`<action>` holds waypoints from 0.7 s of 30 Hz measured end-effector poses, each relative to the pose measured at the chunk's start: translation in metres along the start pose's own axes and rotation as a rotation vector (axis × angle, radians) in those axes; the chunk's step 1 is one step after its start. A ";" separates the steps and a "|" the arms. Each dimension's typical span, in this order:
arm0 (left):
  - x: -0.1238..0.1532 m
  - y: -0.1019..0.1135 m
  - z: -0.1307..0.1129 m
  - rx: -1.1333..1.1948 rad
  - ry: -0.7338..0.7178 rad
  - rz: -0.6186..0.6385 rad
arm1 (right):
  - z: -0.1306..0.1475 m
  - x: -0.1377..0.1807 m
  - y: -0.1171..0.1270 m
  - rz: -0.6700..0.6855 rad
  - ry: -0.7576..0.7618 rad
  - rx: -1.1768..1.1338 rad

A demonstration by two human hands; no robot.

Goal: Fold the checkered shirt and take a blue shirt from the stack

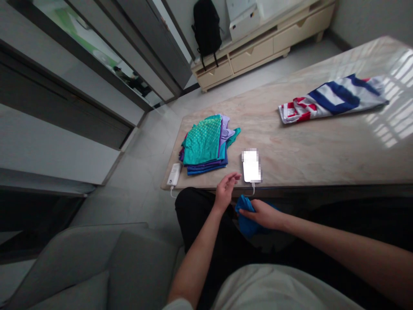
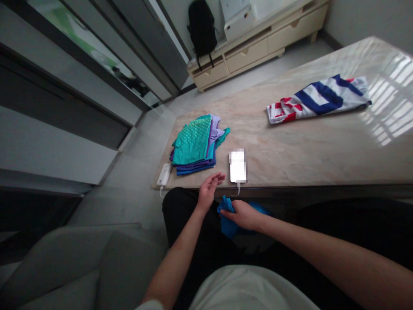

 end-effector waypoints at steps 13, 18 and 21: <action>0.114 -0.006 -0.023 0.015 0.093 0.108 | 0.046 0.065 0.008 -0.206 0.493 0.389; 0.120 0.017 -0.041 0.036 0.151 0.097 | 0.025 0.121 0.017 -0.579 0.426 0.229; 0.123 0.041 -0.042 0.101 0.194 0.007 | -0.032 0.172 0.053 -0.970 0.049 -0.059</action>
Point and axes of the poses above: each hand's wrist, its own x-axis away from the middle knuckle, its own y-axis out of the back of the hand, z = x × y, the point moved 9 cm from there along -x, towards the middle knuckle, and after that the axes turned 9 degrees about -y, right-handed, at the moved point
